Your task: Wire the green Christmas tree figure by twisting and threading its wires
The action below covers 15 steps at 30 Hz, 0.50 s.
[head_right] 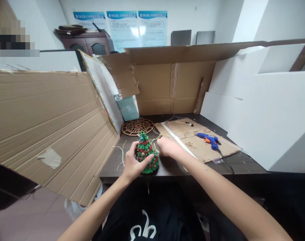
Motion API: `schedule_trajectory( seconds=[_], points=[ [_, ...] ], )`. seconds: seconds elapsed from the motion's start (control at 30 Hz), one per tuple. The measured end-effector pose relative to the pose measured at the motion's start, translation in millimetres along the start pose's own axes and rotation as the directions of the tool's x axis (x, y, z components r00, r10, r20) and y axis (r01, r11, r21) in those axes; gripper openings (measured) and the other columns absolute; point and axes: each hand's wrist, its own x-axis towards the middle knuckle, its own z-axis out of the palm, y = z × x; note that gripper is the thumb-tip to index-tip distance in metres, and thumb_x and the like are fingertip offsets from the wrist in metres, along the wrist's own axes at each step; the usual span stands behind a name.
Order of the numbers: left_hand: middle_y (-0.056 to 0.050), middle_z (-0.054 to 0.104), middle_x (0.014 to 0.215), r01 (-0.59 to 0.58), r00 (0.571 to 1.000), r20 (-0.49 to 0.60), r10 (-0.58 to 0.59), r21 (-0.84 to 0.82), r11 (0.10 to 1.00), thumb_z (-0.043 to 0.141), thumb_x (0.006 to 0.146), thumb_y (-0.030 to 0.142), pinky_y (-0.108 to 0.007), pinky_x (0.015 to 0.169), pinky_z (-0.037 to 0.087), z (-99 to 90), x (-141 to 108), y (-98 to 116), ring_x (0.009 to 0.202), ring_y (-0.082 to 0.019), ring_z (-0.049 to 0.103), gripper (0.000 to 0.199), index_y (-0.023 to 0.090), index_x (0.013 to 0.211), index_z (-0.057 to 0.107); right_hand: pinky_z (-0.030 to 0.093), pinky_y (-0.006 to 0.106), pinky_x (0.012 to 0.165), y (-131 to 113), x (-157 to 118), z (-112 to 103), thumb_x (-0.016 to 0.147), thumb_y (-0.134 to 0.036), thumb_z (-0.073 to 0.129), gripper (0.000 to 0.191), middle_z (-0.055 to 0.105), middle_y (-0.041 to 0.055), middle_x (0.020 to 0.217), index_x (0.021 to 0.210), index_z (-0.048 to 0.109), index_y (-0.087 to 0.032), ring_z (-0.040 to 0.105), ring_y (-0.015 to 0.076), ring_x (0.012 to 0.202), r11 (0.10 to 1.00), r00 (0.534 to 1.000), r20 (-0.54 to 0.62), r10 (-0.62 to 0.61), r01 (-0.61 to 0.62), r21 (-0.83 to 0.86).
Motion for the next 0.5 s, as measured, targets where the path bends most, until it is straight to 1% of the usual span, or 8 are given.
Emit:
schedule_trajectory(
  seconds=[0.07, 0.13, 0.2, 0.27, 0.33, 0.37, 0.43, 0.5],
  points=[
    [0.0, 0.068, 0.104, 0.011, 1.0, 0.006, -0.011, -0.008, 1.0, 0.085, 0.082, 0.041, -0.028, 0.085, 0.048, 2.1, -1, -1, 0.092, -0.022, 0.066, 0.049, 0.022, 0.117, 0.056, 0.042, 0.026, 0.065, 2, 0, 4, 0.075, -0.027, 0.074, 0.02, 0.068, 0.0095, 0.082, 0.082, 0.068, -0.01, 0.059, 0.0148, 0.07, 1.0, 1.0, -0.022, 0.004, -0.004, -0.018],
    [0.0, 0.067, 0.104, 0.034, 0.999, 0.001, -0.034, 0.002, 0.999, 0.089, 0.079, 0.044, -0.028, 0.085, 0.048, 3.2, -2, -3, 0.093, -0.022, 0.066, 0.053, 0.023, 0.116, 0.056, 0.04, 0.027, 0.063, 5, -2, 4, 0.072, -0.028, 0.074, 0.019, 0.067, 0.0099, 0.077, 0.075, 0.066, -0.011, 0.058, 0.0164, 0.068, 1.0, 0.999, -0.034, 0.002, -0.002, 0.004],
    [0.0, 0.067, 0.103, 0.07, 0.998, -0.004, -0.07, 0.022, 0.997, 0.092, 0.075, 0.046, -0.028, 0.083, 0.048, 3.2, -1, -5, 0.094, -0.023, 0.065, 0.058, 0.023, 0.114, 0.056, 0.037, 0.027, 0.059, 11, -5, -1, 0.07, -0.027, 0.073, 0.017, 0.065, 0.0091, 0.068, 0.066, 0.064, -0.012, 0.057, 0.0168, 0.064, 0.998, 0.999, -0.04, 0.0, 0.003, 0.064],
    [-0.001, 0.067, 0.102, 0.104, 0.995, -0.004, -0.104, 0.029, 0.994, 0.095, 0.071, 0.048, -0.03, 0.082, 0.049, 2.3, 0, -8, 0.093, -0.024, 0.066, 0.062, 0.023, 0.113, 0.057, 0.036, 0.026, 0.056, 19, -13, -9, 0.07, -0.022, 0.069, 0.014, 0.064, 0.0073, 0.063, 0.063, 0.063, -0.013, 0.056, 0.016, 0.061, 0.987, 0.998, -0.059, -0.003, 0.013, 0.162],
    [-0.002, 0.068, 0.1, 0.135, 0.991, 0.013, -0.135, 0.022, 0.991, 0.096, 0.068, 0.05, -0.032, 0.083, 0.05, 0.9, 2, -12, 0.092, -0.026, 0.066, 0.066, 0.022, 0.112, 0.057, 0.04, 0.025, 0.057, 27, -24, -19, 0.074, -0.021, 0.064, 0.01, 0.066, 0.0059, 0.067, 0.069, 0.065, -0.013, 0.058, 0.0149, 0.062, 0.956, 0.995, -0.099, -0.002, 0.031, 0.291],
    [-0.003, 0.068, 0.1, 0.147, 0.989, 0.028, -0.147, 0.015, 0.989, 0.097, 0.067, 0.05, -0.033, 0.084, 0.05, -0.1, 2, -14, 0.092, -0.027, 0.066, 0.068, 0.022, 0.113, 0.057, 0.042, 0.024, 0.058, 31, -31, -24, 0.078, -0.024, 0.062, 0.012, 0.068, 0.006, 0.071, 0.076, 0.065, -0.013, 0.06, 0.0145, 0.064, 0.932, 0.992, -0.127, 0.003, 0.043, 0.361],
    [-0.005, 0.067, 0.106, 0.154, 0.987, 0.055, -0.154, -0.009, 0.988, 0.098, 0.065, 0.05, -0.036, 0.091, 0.049, -3.1, 2, -14, 0.099, -0.028, 0.065, 0.072, 0.021, 0.116, 0.056, 0.047, 0.023, 0.061, 35, -45, -31, 0.087, -0.033, 0.056, 0.023, 0.072, 0.0084, 0.085, 0.092, 0.064, -0.012, 0.062, 0.0136, 0.069, 0.875, 0.981, -0.191, 0.018, 0.077, 0.478],
    [-0.007, 0.063, 0.121, 0.124, 0.992, 0.032, -0.123, -0.015, 0.992, 0.098, 0.066, 0.049, -0.039, 0.101, 0.046, -8.1, -2, -9, 0.114, -0.03, 0.059, 0.077, 0.022, 0.124, 0.054, 0.051, 0.024, 0.064, 37, -59, -33, 0.091, -0.044, 0.056, 0.036, 0.072, 0.0115, 0.094, 0.105, 0.061, -0.01, 0.062, 0.0131, 0.071, 0.793, 0.959, -0.28, 0.048, 0.133, 0.594]
  ],
)
